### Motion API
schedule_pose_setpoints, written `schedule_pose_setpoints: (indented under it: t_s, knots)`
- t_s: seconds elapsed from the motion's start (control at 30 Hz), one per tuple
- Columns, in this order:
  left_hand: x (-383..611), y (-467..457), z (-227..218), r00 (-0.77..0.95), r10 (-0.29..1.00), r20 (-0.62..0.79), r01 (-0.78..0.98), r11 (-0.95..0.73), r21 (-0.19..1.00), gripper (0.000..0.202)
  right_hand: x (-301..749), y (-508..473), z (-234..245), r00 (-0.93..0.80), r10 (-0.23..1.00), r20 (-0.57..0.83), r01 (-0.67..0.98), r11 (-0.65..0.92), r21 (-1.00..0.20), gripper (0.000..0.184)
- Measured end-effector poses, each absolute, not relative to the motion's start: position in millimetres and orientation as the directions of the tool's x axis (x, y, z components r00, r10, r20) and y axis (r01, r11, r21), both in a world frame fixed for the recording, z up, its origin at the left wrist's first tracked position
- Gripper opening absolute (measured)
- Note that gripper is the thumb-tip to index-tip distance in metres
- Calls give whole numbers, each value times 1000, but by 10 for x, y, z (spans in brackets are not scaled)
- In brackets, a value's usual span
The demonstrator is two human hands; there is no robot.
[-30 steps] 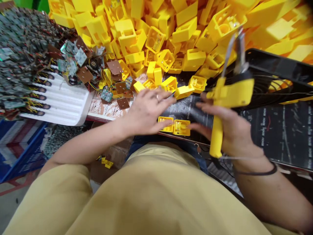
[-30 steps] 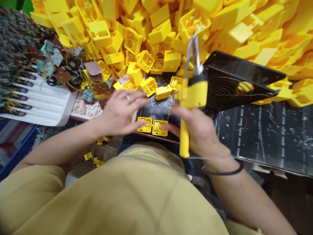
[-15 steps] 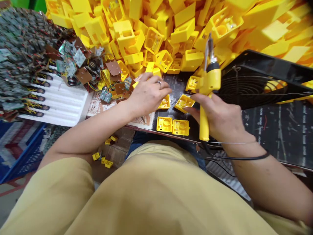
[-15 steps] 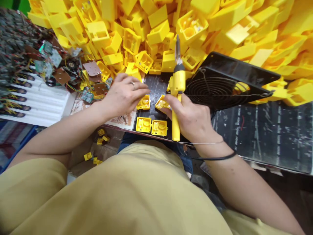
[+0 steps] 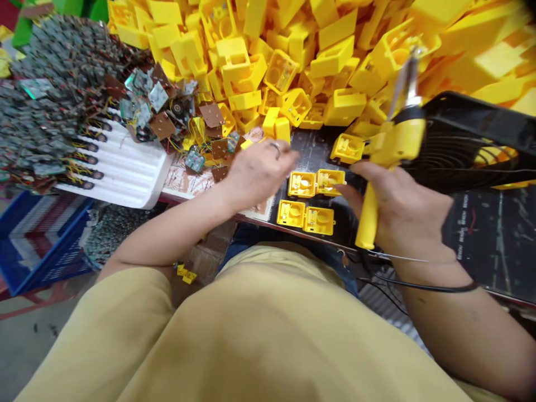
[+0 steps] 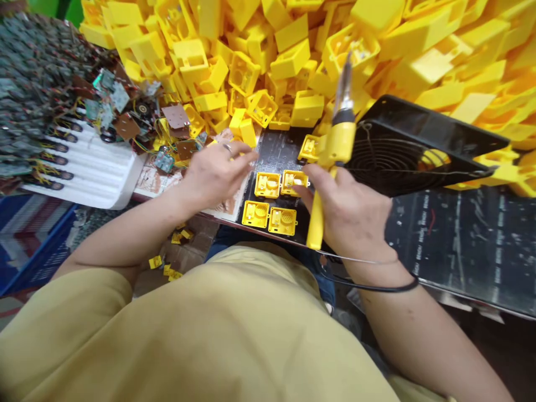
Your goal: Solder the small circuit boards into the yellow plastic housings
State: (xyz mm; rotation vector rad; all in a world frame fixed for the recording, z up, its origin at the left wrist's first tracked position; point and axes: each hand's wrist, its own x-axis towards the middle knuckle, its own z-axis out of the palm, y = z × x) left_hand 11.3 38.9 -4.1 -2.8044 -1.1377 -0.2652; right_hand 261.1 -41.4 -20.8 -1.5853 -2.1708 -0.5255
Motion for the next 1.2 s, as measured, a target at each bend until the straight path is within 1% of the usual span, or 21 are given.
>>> schedule_pose_setpoints:
  t_s: [0.03, 0.07, 0.1, 0.2, 0.23, 0.3, 0.37, 0.43, 0.5, 0.57, 0.63, 0.7, 0.77, 0.8, 0.87, 0.93, 1.0, 1.07, 1.13, 1.2]
  knots:
    - [25, 442, -17, 665, 713, 221, 736, -677, -33, 29, 2638, -414, -199, -308, 765, 565, 943, 323, 77, 33]
    - [-63, 495, 12, 628, 747, 218, 770, -637, -36, 29, 2656, -405, -199, -336, 733, 591, 925, 374, 62, 33]
    - [-142, 542, 41, 604, 775, 186, 793, -608, -41, 31, 2662, -389, -208, -360, 715, 599, 902, 430, 29, 34]
    - [-282, 610, 126, 609, 791, 58, 793, -608, -45, 37, 2611, -309, -264, -444, 705, 553, 804, 585, -101, 35]
    - [-299, 599, 148, 620, 783, 51, 784, -619, -38, 37, 2582, -279, -283, -467, 709, 528, 773, 617, -146, 34]
    - [-313, 524, 171, 627, 771, 115, 776, -631, -1, 37, 2531, -223, -309, -485, 713, 506, 725, 651, -223, 32]
    - [-332, 388, 139, 623, 757, 196, 764, -643, 54, 39, 2499, -180, -319, -478, 708, 519, 697, 666, -266, 34]
    - [-372, 221, 44, 662, 717, 218, 719, -690, 87, 38, 2483, -154, -324, -488, 702, 519, 677, 680, -282, 36]
    - [-430, 64, -81, 712, 678, 184, 674, -733, 93, 34, 2467, -142, -332, -497, 696, 519, 666, 689, -286, 37]
    - [-490, -50, -187, 728, 668, 155, 658, -744, 113, 32, 2445, -138, -341, -501, 704, 503, 666, 685, -296, 36]
    - [-530, -105, -245, 711, 684, 166, 668, -730, 145, 40, 2421, -135, -352, -488, 728, 481, 681, 663, -313, 36]
    - [-535, -106, -256, 698, 693, 179, 672, -720, 173, 55, 2401, -127, -367, -470, 745, 473, 696, 643, -320, 38]
    - [-509, -67, -228, 695, 701, 158, 674, -712, 196, 63, 2392, -115, -389, -472, 738, 481, 693, 648, -314, 39]
    - [-491, -37, -201, 700, 702, 133, 673, -710, 206, 62, 2392, -110, -402, -479, 734, 482, 690, 654, -310, 39]
    - [-464, 39, -127, 730, 681, 56, 658, -723, 212, 53, 2402, -108, -427, -489, 735, 470, 688, 656, -309, 38]
    - [-466, 118, -42, 789, 612, -52, 605, -758, 243, 47, 2420, -114, -447, -482, 745, 462, 695, 646, -317, 38]
    - [-495, 176, 28, 849, 505, -156, 527, -784, 329, 56, 2437, -122, -455, -475, 745, 468, 693, 644, -323, 40]
    - [-529, 195, 59, 883, 428, -193, 468, -773, 428, 68, 2446, -128, -453, -475, 734, 485, 688, 654, -316, 40]
    - [-532, 186, 42, 887, 439, -142, 449, -750, 486, 72, 2445, -131, -442, -480, 722, 498, 683, 664, -304, 40]
    - [-468, 187, -14, 830, 557, -5, 490, -726, 482, 66, 2435, -136, -429, -482, 721, 498, 678, 667, -309, 40]
